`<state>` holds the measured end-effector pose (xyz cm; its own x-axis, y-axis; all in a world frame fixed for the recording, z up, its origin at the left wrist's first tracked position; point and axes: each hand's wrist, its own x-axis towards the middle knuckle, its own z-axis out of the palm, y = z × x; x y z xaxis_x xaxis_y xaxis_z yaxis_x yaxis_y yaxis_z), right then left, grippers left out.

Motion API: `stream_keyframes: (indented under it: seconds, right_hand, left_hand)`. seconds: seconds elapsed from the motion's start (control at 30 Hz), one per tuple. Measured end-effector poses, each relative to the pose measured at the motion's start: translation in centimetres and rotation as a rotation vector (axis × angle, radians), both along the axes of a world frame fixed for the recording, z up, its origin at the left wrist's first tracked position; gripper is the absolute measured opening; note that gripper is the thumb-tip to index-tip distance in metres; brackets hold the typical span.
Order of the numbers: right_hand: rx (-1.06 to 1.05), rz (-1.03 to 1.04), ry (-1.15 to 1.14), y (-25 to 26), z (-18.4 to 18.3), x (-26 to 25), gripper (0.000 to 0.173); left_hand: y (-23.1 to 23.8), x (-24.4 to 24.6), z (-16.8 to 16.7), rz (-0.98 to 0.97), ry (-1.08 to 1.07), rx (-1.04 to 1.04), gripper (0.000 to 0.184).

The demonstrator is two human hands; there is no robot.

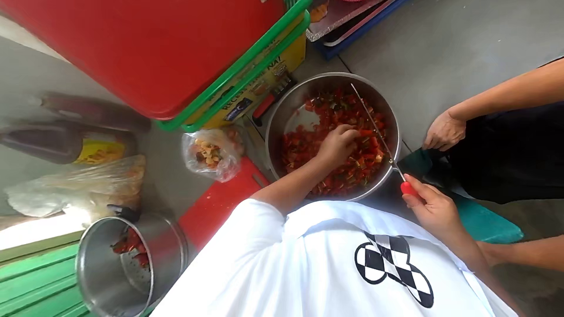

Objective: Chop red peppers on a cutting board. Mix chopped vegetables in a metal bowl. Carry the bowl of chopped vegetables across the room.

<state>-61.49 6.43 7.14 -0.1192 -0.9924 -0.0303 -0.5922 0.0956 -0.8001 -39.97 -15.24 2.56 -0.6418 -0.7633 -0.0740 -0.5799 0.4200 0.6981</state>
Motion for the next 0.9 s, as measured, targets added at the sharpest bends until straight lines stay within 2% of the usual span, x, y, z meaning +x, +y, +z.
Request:
stream_keyframes:
  seconds: [0.1,0.27,0.4,0.47,0.6,0.7,0.8,0.9]
  right_hand:
    - [0.001,-0.015,0.0,0.2,0.0,-0.4,0.045]
    - [0.024,0.007,0.016,0.0,-0.2,-0.5,0.045]
    - [0.027,0.024,0.022,0.3,-0.1,-0.3,0.046]
    - [0.013,0.022,0.02,0.6,-0.2,-0.3,0.046]
    - [0.022,0.022,0.025,0.9,-0.2,-0.2,0.046]
    - [0.029,0.059,0.037,0.8,-0.1,0.0,0.045]
    - [0.025,0.104,0.038,0.7,-0.2,0.2,0.043]
    - [0.041,0.132,0.03,0.4,-0.6,0.5,0.043]
  left_hand:
    - [-0.1,2.2,1.5,0.078,-0.073,0.098,0.045]
    - [-4.4,6.0,2.0,0.204,-0.256,0.132,0.037]
    - [-5.6,7.5,2.2,0.363,-0.306,0.18,0.035]
    - [-5.2,7.7,1.8,0.368,-0.324,0.192,0.03]
    - [-4.7,7.5,-0.2,0.29,-0.425,0.24,0.041]
    - [-5.1,7.4,-1.0,0.232,-0.48,0.23,0.034]
    - [-5.2,7.4,0.3,0.253,-0.307,0.204,0.031]
    - [-5.0,6.3,1.5,0.424,-0.016,0.359,0.041]
